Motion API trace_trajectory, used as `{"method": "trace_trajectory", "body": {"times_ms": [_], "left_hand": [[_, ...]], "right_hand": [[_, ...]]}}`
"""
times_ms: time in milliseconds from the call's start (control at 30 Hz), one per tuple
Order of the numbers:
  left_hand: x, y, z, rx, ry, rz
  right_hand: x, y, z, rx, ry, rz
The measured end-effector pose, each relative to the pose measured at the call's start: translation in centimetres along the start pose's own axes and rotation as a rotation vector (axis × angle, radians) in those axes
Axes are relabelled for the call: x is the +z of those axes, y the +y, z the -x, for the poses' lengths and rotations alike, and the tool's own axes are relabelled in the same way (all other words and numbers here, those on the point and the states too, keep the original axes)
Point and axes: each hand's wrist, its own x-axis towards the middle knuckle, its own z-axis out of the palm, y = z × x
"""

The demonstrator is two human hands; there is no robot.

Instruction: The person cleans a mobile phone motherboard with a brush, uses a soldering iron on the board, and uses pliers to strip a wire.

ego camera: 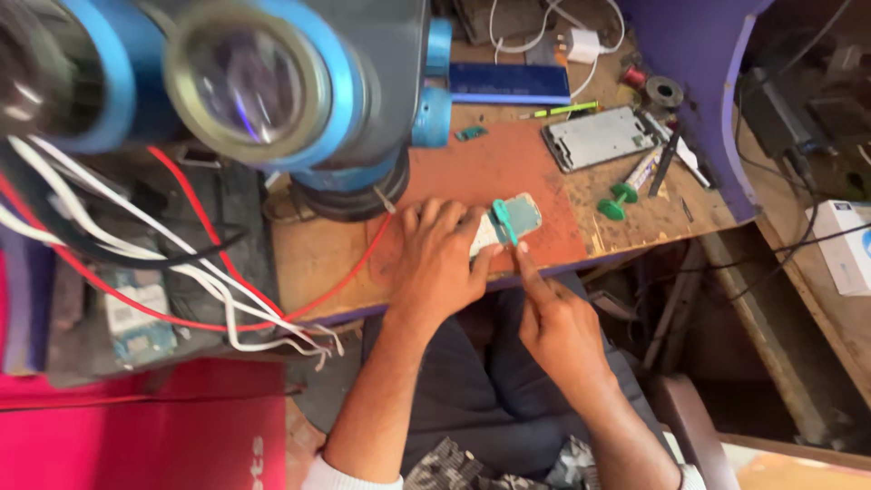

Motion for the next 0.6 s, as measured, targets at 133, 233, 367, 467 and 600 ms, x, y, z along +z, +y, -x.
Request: {"method": "trace_trajectory", "body": {"times_ms": [133,233,367,467,600], "left_hand": [[0.3,-0.5,0.2,-0.055,-0.009,0.043],[0.8,-0.4,1.0,-0.047,0.014,0.029],[0.1,-0.6,0.1,-0.012,0.027,0.024],[-0.2,0.0,0.2,-0.014,-0.003,0.042],[-0.3,0.2,0.0,-0.016,-0.002,0.048]], "right_hand": [[-0.9,0.6,3.9,0.025,-0.034,-0.006],[-0.7,0.6,4.0,0.016,-0.044,0.005],[0.0,-0.1,0.1,-0.036,0.009,-0.034],[0.5,-0.6,-2.1,-0.097,0.072,-0.059],[0.0,-0.3,-0.4,-0.052,0.037,-0.019]]}}
